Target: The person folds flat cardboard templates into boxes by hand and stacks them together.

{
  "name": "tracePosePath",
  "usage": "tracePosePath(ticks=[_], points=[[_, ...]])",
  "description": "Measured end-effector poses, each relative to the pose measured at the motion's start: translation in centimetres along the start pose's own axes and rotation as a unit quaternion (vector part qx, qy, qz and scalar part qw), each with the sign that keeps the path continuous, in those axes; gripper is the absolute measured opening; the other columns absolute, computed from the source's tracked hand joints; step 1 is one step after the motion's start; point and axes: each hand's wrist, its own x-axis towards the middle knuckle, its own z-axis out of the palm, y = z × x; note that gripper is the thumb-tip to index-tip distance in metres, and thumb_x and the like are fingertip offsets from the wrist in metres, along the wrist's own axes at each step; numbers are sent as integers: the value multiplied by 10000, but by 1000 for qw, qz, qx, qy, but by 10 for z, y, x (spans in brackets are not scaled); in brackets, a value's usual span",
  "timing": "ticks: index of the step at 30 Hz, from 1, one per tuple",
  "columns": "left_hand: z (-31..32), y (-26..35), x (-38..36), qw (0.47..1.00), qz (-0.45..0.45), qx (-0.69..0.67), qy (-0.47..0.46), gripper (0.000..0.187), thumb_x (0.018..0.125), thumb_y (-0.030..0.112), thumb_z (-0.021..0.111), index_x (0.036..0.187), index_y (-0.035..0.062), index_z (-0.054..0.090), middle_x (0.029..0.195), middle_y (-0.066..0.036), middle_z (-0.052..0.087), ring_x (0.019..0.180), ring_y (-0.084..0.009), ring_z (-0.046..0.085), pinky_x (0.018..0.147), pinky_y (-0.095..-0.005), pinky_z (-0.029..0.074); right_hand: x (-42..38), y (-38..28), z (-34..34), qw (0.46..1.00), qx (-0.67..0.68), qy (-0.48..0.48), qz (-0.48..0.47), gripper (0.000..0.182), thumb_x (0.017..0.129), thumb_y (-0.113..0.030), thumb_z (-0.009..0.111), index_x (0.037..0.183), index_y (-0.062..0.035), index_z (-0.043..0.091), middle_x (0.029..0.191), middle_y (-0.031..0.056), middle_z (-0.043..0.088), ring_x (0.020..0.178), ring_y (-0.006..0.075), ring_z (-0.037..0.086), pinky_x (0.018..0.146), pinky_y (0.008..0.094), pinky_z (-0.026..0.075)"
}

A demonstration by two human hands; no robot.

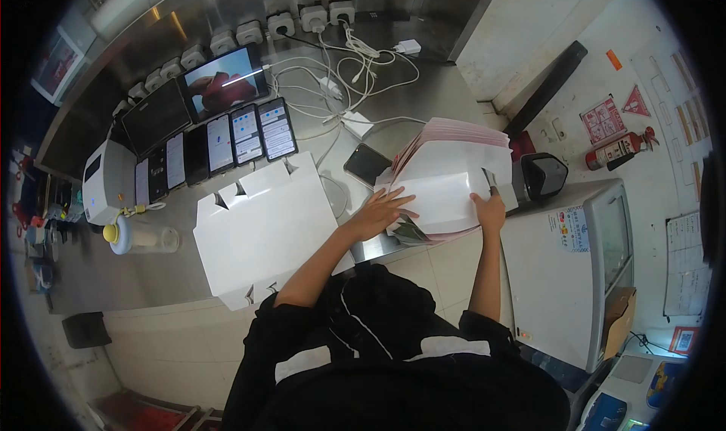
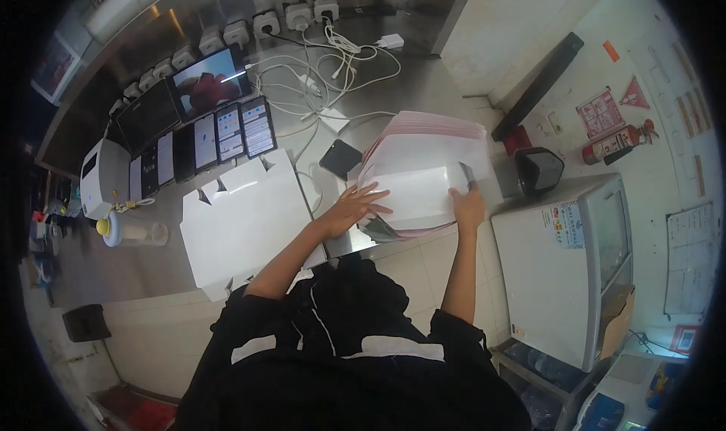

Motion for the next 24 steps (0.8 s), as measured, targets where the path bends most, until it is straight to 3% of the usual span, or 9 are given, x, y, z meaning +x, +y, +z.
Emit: tracePosePath(ticks=[1,5,7,9,11,12,15,22,24], points=[[4,0,-2,1000,0,0,4,539,901,526,215,1158,203,563,1404,-16,293,1315,-267,195,1066,-493,54,1,5,5,1000,-1,1,-4,640,645,-366,711,1113,32,533,1054,240,575,1000,365,549,835,400,441],[38,12,-13,911,-182,-279,241,217,804,118,594,1012,67,561,1181,-46,482,1093,-174,450,942,-405,315,23,16,7,999,-3,-31,-37,612,654,-346,698,1109,29,536,1048,239,577,994,370,551,832,408,442],[51,24,-13,812,-251,-195,490,408,739,60,635,1115,52,479,1075,-87,513,933,-172,493,795,-342,415,21,12,5,997,-16,-61,-37,611,653,-343,694,1108,33,535,1046,244,576,991,374,551,833,409,442],[71,1,-6,797,-300,-207,482,543,675,83,700,1129,17,407,1008,-122,489,977,-212,474,814,-342,404,16,1,2,998,-53,-37,3,584,651,-330,689,1096,19,541,1035,222,587,990,365,552,839,404,438],[79,-7,3,825,-237,-183,480,535,697,111,685,1119,-17,382,1052,-161,463,1029,-264,451,856,-347,382,15,3,7,999,-42,-23,0,609,637,-341,698,1095,29,541,1023,234,588,980,369,558,833,404,444],[82,-12,-2,884,-296,-125,341,544,781,159,619,1175,-48,305,1104,-196,442,1072,-305,433,925,-357,339,15,4,10,1000,-29,-8,-4,635,622,-352,707,1095,38,541,1011,246,589,970,372,565,827,404,450],[80,-5,-3,858,-218,-309,348,522,855,202,532,1207,-64,254,1111,-227,431,1063,-327,432,927,-354,331,12,-6,3,999,-36,-35,-1,647,627,-366,703,1100,42,533,1022,246,585,983,371,558,834,406,446],[86,-8,-7,881,-250,-239,324,455,860,195,525,1156,-63,295,1061,-235,435,999,-347,450,902,-373,341,16,8,13,999,-3,-17,-29,593,668,-324,694,1093,50,520,1050,240,567,1011,372,532,877,406,412],[83,3,-9,845,-264,-102,454,387,811,156,574,1062,-51,364,1033,-211,438,984,-340,438,874,-391,341,-8,2,17,941,58,271,-194,446,723,-243,669,1045,34,534,1000,204,565,965,364,531,865,418,398]])
